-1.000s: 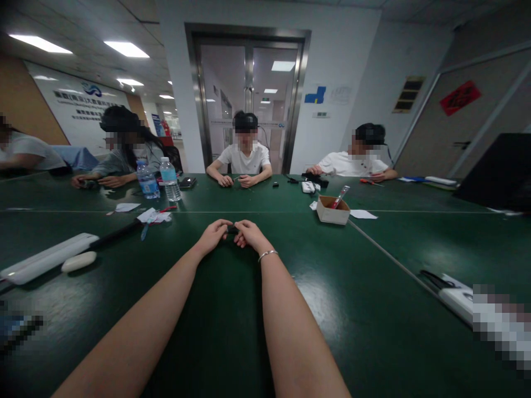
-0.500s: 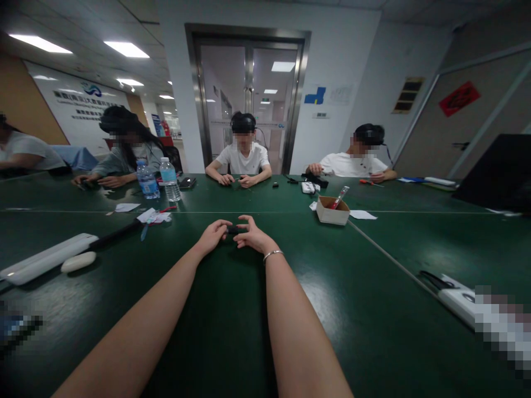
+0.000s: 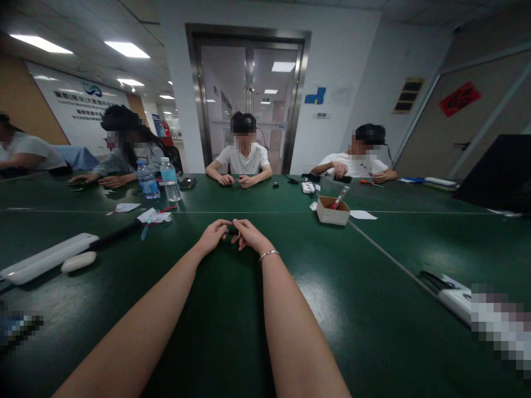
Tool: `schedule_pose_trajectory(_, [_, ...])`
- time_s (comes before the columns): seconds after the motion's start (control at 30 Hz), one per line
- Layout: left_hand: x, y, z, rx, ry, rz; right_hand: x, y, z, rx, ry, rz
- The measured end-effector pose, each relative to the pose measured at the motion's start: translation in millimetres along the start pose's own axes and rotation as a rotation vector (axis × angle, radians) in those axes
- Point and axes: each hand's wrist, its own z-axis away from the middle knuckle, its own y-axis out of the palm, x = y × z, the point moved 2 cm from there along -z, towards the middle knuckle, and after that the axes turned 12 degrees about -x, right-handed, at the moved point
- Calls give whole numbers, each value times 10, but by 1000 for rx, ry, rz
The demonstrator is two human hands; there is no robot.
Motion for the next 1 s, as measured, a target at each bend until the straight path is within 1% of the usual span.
schedule_pose_trajectory(0.07, [-6, 0, 1, -4, -8, 5, -11, 1, -20, -23, -32, 14])
schedule_pose_trajectory(0.13, [0, 0, -3, -4, -12, 4, -13, -7, -25, -6, -61, -50])
schedule_pose_trajectory(0.23, [23, 0, -15, -6, 1, -4, -23, -26, -28, -15, -17, -122])
schedule_pose_trajectory(0.33, [44, 4, -21, 0, 5, -3, -39, -26, -40, -54, 20, -59])
schedule_pose_trajectory(0.4, [51, 3, -22, 2, 2, -13, -32, -21, -41, -61, -21, -51])
schedule_pose_trajectory(0.47, [52, 0, -22, 0, 6, -24, -20, -20, -33, -60, -52, -99])
schedule_pose_trajectory(0.53, [47, -4, -20, -1, 12, -28, -15, -19, -26, -64, -23, -134])
schedule_pose_trajectory(0.63, [38, -6, -14, 1, 9, -29, -18, -13, -24, -81, 42, -72])
schedule_pose_trajectory(0.7, [35, -6, -11, 0, 4, -34, -9, -10, -19, -68, 19, -38])
schedule_pose_trajectory(0.8, [40, -6, -12, -3, 2, -36, 9, -16, -3, -18, -43, -98])
schedule_pose_trajectory(0.87, [42, -4, -12, -3, 4, -33, 3, -22, 1, -10, -19, -125])
schedule_pose_trajectory(0.93, [35, -2, -10, -2, 4, -38, -13, -24, -4, -26, 29, -93])
schedule_pose_trajectory(1.0, [20, -1, -6, -5, -4, -49, -19, -23, -11, -31, 25, -61])
